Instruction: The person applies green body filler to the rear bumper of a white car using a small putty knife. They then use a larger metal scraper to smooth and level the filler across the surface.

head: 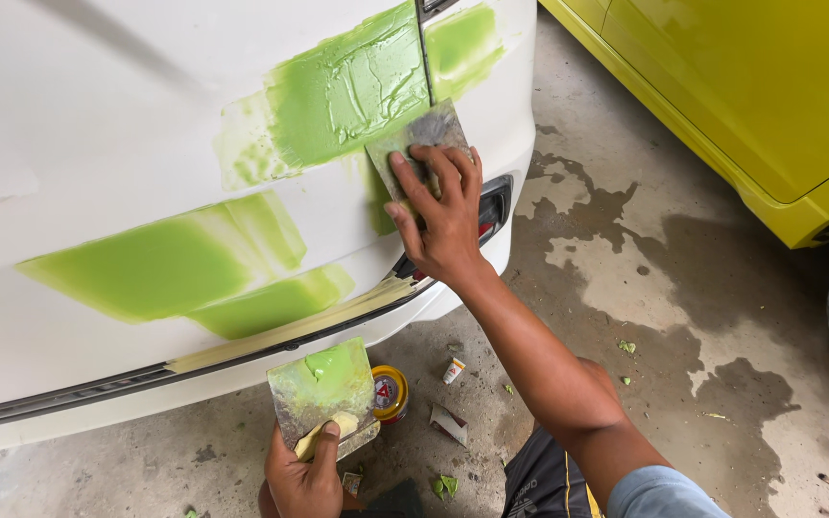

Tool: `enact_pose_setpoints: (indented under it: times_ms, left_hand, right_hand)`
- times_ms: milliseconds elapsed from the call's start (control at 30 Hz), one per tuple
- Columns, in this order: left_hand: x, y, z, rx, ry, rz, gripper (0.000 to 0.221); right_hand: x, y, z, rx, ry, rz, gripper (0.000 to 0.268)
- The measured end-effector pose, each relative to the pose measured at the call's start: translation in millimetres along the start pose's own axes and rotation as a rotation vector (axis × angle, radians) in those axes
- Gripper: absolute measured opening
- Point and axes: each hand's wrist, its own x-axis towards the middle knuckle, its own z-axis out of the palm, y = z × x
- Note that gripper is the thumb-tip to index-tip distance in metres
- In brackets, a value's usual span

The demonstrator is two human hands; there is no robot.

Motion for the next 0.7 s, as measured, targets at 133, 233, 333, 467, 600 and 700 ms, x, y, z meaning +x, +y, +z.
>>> enact_pose_setpoints:
  times_ms: [133, 233, 333, 467, 600, 700]
  left_hand:
    - [5.8, -13.5, 8.8, -0.144, -0.015, 0.073, 0.066]
    - [4.5, -9.1, 11.2, -0.079, -0.015, 0.008, 0.065]
    - [5.4, -13.2, 14.6, -0.178, -0.030, 0.054, 0.066]
    - [6.0, -15.1, 14.8, -0.134, 0.009, 0.019, 0.066]
    - [4.3, -12.2, 18.1, -0.168, 0.017, 0.067, 0.063]
    - [3.5, -15.9, 19.6, -0.203, 0.008, 0.086, 0.066]
  right_hand:
    - [5.8, 8.0, -11.4, 0.010, 0.010, 0.018, 0.039]
    - [14.7, 19.2, -11.2, 0.046, 0.015, -0.049, 0.038]
    - [7.4, 27.4, -10.1, 0.107, -0.007, -0.080, 0.036]
    - [9.9, 30.7, -22.7, 0.091, -0.034, -0.046, 0.040]
    - [34.6, 36.6, -26.9, 0.188, -0.059, -0.108, 0.039]
    - [29.5, 50.3, -19.9, 0.217, -0.109, -0.108, 0.040]
